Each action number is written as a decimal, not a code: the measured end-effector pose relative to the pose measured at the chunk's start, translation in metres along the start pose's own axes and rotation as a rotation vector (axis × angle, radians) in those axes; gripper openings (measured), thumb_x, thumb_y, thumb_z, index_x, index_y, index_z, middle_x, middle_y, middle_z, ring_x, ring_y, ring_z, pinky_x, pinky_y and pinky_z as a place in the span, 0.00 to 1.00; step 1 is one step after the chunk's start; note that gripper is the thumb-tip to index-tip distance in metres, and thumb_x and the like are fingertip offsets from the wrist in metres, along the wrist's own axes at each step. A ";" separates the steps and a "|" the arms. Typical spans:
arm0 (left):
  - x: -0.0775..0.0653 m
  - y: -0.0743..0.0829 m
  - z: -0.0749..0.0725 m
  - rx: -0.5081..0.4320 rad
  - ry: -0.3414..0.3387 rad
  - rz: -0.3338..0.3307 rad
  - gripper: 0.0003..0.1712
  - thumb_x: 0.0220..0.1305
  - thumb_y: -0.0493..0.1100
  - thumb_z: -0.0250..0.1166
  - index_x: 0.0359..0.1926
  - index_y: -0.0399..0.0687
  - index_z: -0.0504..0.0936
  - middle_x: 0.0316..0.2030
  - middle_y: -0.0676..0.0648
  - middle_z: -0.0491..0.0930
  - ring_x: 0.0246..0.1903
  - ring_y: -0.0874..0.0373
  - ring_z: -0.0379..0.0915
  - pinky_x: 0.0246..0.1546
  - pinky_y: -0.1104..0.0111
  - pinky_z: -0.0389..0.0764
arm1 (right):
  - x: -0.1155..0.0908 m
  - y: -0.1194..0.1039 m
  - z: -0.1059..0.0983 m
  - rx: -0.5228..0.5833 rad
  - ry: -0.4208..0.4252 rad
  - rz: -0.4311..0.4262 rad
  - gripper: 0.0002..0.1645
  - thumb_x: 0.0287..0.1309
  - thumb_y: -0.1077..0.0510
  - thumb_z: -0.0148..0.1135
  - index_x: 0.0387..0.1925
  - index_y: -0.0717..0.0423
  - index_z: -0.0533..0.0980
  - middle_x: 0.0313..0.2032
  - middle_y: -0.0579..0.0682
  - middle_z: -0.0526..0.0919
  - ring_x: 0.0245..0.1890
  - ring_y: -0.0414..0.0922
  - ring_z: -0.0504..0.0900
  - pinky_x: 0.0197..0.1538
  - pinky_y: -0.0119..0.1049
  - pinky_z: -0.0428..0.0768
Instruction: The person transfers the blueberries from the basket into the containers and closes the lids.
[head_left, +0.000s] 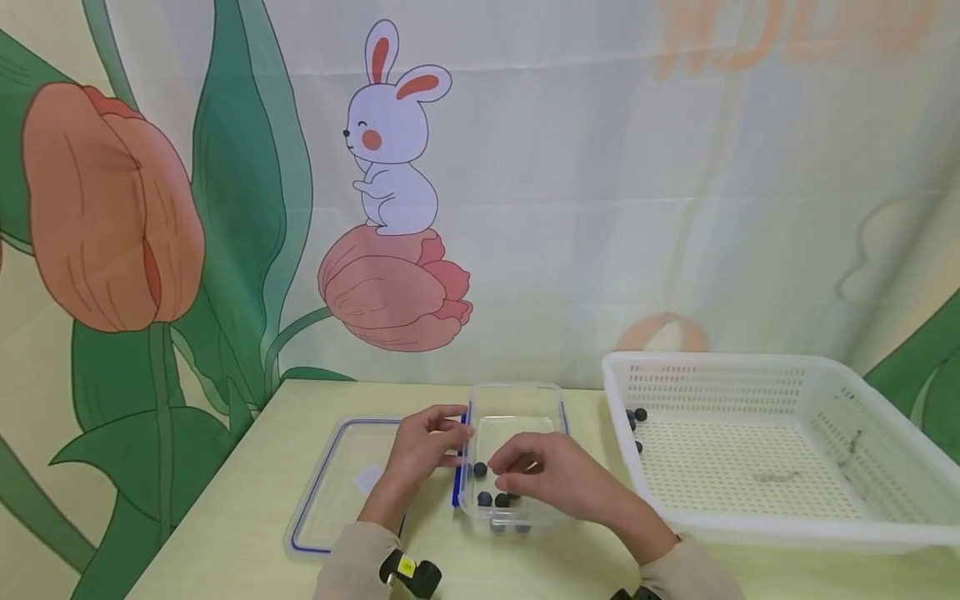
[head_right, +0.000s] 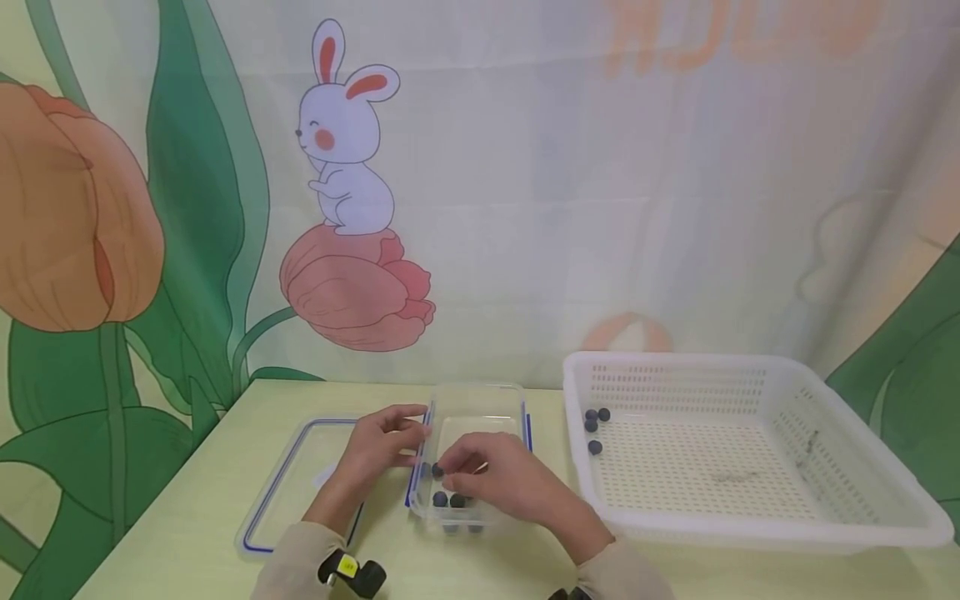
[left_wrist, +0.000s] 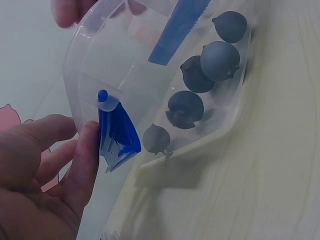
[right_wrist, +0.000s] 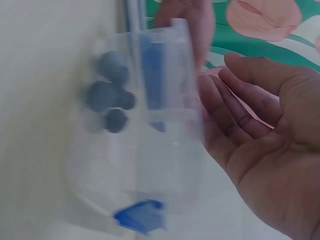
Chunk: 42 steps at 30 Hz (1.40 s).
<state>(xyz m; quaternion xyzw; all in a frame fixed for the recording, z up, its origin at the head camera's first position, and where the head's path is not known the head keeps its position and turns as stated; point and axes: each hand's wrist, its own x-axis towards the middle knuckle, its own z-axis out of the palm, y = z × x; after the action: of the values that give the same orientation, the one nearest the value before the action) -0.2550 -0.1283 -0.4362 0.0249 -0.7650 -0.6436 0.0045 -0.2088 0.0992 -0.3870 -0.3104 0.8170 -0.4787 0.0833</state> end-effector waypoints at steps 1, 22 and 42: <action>0.000 0.000 -0.001 -0.001 0.000 0.000 0.23 0.69 0.40 0.73 0.63 0.43 0.85 0.45 0.42 0.82 0.40 0.53 0.83 0.39 0.65 0.90 | -0.001 -0.003 -0.003 -0.003 0.010 -0.013 0.06 0.69 0.59 0.72 0.46 0.53 0.86 0.44 0.44 0.89 0.42 0.42 0.88 0.49 0.35 0.87; -0.002 0.001 -0.001 0.009 0.003 -0.003 0.23 0.68 0.40 0.75 0.63 0.43 0.85 0.44 0.43 0.82 0.39 0.53 0.85 0.38 0.65 0.90 | -0.036 -0.061 -0.120 -0.181 0.252 -0.060 0.11 0.71 0.57 0.70 0.53 0.50 0.86 0.50 0.46 0.88 0.47 0.46 0.90 0.49 0.37 0.87; -0.001 0.001 0.000 0.017 0.007 -0.009 0.24 0.68 0.41 0.74 0.63 0.45 0.85 0.45 0.43 0.82 0.41 0.53 0.85 0.40 0.65 0.90 | -0.018 0.033 -0.187 -0.151 0.188 0.094 0.18 0.69 0.57 0.72 0.55 0.63 0.84 0.54 0.56 0.85 0.46 0.44 0.86 0.50 0.35 0.87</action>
<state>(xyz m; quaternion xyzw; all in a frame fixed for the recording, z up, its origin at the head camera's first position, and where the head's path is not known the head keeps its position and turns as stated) -0.2538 -0.1277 -0.4348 0.0307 -0.7704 -0.6368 0.0041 -0.2898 0.2581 -0.3181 -0.2308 0.8687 -0.4383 0.0051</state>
